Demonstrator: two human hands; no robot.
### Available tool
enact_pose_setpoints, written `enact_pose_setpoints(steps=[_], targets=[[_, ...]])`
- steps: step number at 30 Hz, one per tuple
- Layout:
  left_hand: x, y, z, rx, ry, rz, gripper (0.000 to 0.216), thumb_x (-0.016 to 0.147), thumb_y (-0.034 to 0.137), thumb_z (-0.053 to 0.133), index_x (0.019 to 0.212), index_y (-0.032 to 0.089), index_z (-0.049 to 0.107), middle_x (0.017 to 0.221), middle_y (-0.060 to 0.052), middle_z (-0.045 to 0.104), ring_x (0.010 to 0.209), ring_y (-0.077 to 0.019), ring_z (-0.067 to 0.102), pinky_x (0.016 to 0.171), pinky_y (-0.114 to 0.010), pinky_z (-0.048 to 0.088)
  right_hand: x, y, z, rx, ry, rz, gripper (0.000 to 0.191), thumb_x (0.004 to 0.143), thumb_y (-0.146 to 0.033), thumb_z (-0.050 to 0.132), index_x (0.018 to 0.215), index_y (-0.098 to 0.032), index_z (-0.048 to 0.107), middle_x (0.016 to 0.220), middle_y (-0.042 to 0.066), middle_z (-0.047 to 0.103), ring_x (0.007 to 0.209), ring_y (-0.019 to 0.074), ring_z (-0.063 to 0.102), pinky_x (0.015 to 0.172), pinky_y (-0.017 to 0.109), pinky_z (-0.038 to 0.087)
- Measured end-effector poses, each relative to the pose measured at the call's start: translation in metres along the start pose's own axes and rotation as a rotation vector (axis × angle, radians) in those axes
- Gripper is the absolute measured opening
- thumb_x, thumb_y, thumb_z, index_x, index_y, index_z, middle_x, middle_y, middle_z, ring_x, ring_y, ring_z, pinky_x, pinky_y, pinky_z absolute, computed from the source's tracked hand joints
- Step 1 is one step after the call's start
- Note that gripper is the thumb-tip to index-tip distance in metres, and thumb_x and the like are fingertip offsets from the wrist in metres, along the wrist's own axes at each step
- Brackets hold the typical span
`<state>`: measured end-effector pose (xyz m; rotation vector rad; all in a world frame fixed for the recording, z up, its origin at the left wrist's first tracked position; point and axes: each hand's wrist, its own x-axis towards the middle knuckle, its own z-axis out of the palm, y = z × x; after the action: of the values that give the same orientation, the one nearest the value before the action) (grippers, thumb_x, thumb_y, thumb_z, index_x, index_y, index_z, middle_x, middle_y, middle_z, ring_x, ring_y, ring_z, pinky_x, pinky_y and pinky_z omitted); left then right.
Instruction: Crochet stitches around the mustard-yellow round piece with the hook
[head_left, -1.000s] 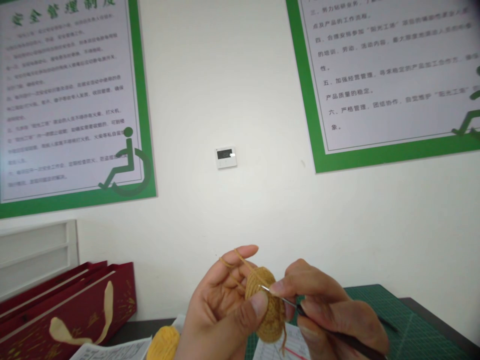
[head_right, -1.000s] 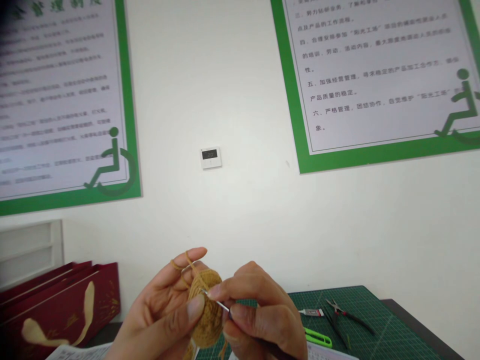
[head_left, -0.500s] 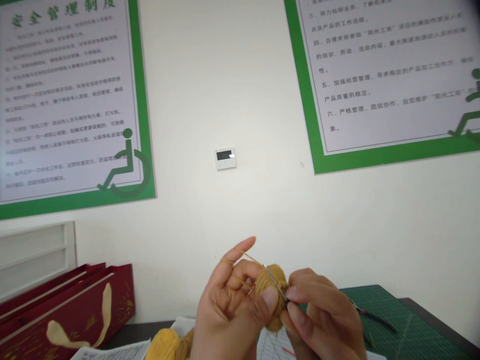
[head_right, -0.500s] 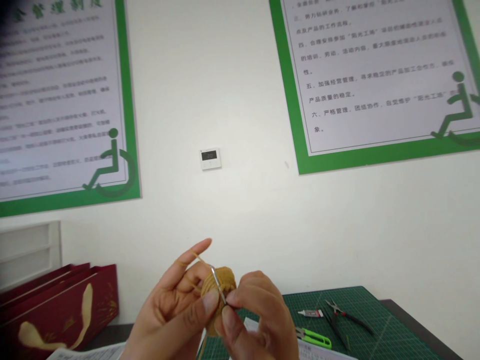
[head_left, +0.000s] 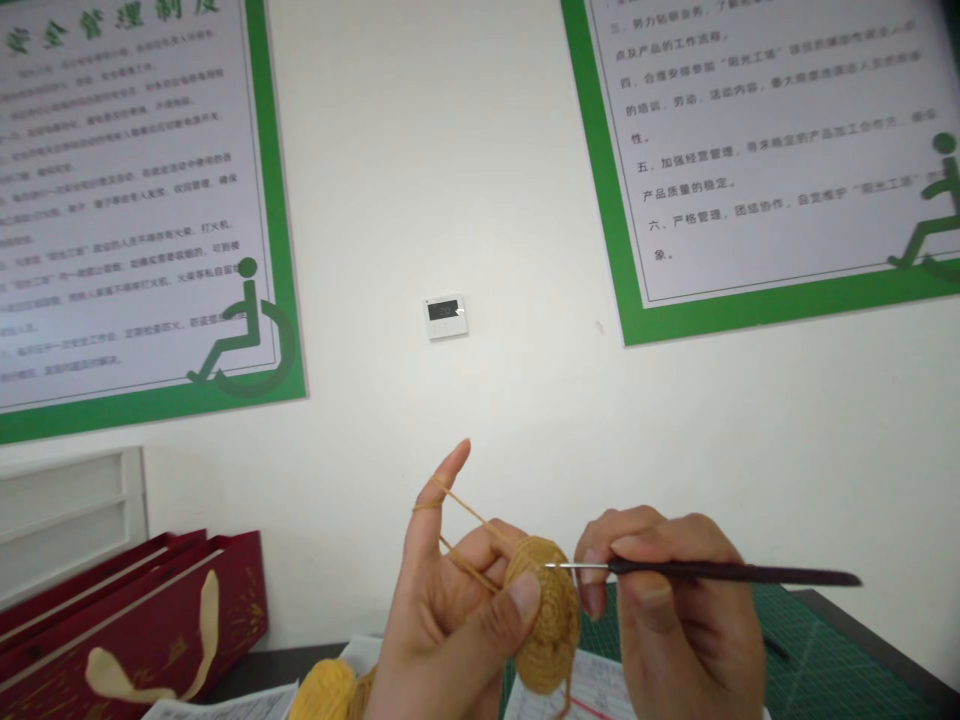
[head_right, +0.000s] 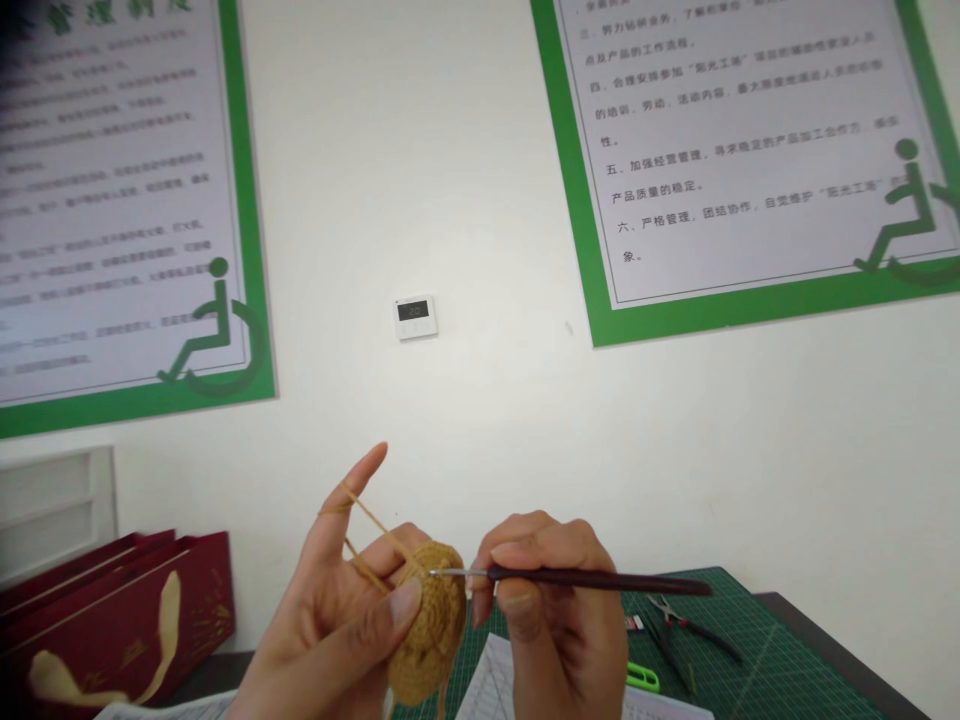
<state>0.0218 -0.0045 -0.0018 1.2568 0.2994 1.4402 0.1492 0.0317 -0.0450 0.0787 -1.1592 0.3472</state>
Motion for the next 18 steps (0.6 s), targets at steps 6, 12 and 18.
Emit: enact_pose_setpoints(steps=[6, 12, 18], targets=[[-0.001, 0.003, -0.004, -0.014, -0.041, -0.061, 0.097, 0.083, 0.009, 0.074, 0.158, 0.041, 0.022, 0.08, -0.002, 0.07, 0.072, -0.0203, 0.066, 0.067, -0.033, 0.05, 0.006, -0.012, -0.005, -0.114, -0.089, -0.051, 0.01, 0.101, -0.023, 0.058, 0.106, -0.026, 0.065, 0.076, 0.001, 0.065, 0.061, 0.0154, 0.064, 0.051, 0.029, 0.054], [0.0, 0.005, -0.004, 0.002, -0.055, -0.056, 0.096, 0.083, 0.009, 0.075, 0.159, 0.035, 0.022, 0.081, -0.004, 0.071, 0.066, -0.017, 0.063, 0.061, -0.028, 0.049, -0.001, -0.011, -0.005, -0.238, -0.133, -0.181, 0.016, 0.099, -0.022, 0.059, 0.112, -0.028, 0.066, 0.074, 0.004, 0.069, 0.057, 0.0186, 0.062, 0.046, 0.032, 0.053], [-0.002, 0.006, -0.001, -0.016, -0.001, -0.064, 0.093, 0.085, 0.008, 0.074, 0.157, 0.038, 0.023, 0.08, -0.002, 0.069, 0.066, -0.0141, 0.059, 0.061, -0.025, 0.045, -0.005, -0.011, -0.009, -0.491, -0.158, -0.371, 0.024, 0.097, -0.019, 0.061, 0.118, -0.028, 0.068, 0.084, 0.008, 0.075, 0.064, 0.0241, 0.066, 0.053, 0.042, 0.057]])
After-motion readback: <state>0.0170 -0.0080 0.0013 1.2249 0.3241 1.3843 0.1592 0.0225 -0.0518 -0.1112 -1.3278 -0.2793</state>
